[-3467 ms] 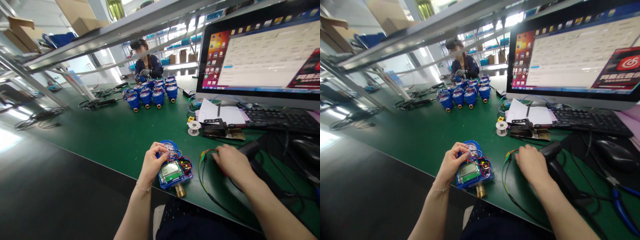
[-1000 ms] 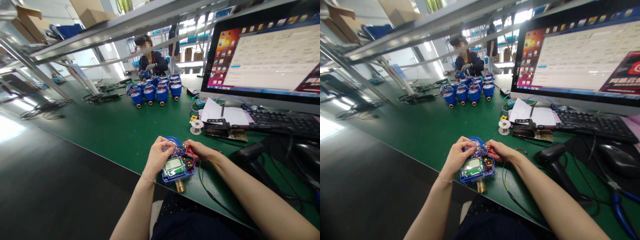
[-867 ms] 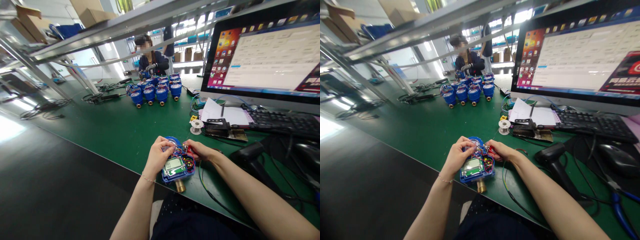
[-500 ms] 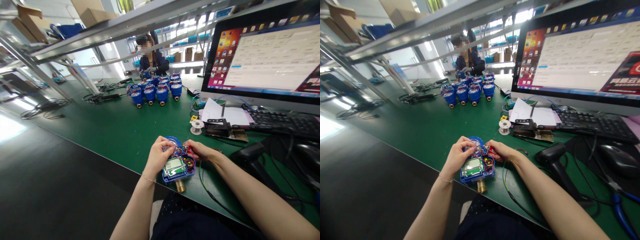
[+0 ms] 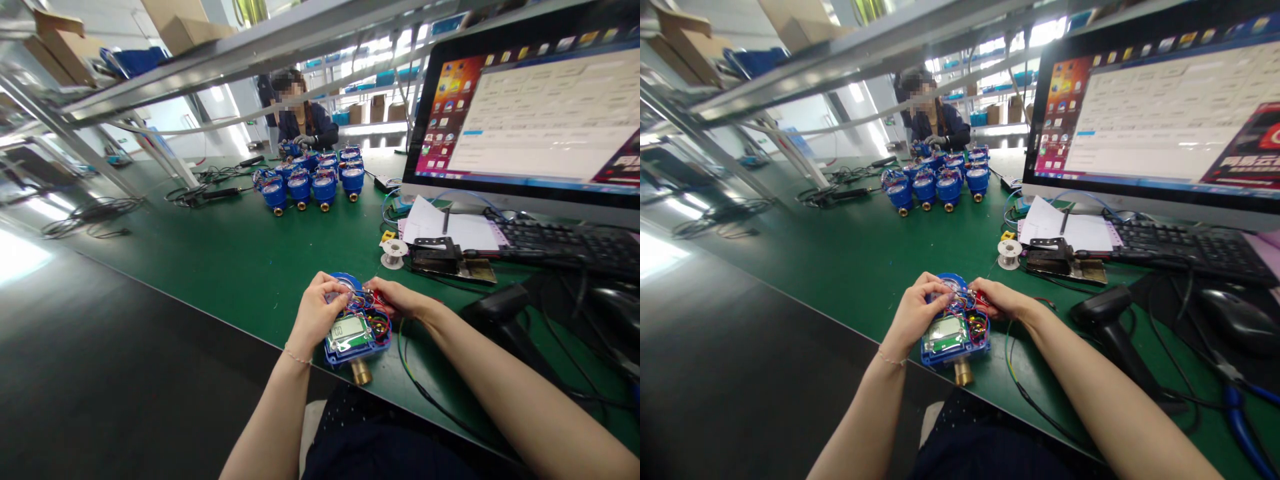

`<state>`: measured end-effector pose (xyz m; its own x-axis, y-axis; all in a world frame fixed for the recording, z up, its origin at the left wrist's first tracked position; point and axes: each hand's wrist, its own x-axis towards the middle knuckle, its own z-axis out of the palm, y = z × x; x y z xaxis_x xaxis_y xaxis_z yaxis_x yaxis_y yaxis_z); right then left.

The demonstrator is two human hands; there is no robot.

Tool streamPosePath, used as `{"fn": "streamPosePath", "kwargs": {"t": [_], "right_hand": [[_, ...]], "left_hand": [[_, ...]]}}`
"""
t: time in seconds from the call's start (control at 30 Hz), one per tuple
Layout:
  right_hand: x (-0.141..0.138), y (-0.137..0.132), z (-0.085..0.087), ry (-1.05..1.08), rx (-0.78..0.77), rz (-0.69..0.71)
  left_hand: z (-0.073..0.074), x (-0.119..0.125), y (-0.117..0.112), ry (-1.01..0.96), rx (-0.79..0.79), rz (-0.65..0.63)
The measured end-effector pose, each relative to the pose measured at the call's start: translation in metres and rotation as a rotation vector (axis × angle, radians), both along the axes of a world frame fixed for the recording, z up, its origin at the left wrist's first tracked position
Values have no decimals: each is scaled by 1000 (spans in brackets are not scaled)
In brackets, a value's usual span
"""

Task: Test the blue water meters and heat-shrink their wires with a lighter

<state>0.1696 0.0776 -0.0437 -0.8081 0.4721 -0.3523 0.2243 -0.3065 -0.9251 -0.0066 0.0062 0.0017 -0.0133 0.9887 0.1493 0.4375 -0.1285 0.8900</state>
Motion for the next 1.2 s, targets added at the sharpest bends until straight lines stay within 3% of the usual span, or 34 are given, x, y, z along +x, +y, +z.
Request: {"fn": "streamPosePath", "kwargs": {"t": [0.9, 1.2], "right_hand": [[-2, 1, 2, -186, 43, -129], [-4, -1, 13, -248, 35, -151]], "left_hand": [[1, 0, 0, 9, 5, 7], [1, 1, 0, 9, -1, 6]]}}
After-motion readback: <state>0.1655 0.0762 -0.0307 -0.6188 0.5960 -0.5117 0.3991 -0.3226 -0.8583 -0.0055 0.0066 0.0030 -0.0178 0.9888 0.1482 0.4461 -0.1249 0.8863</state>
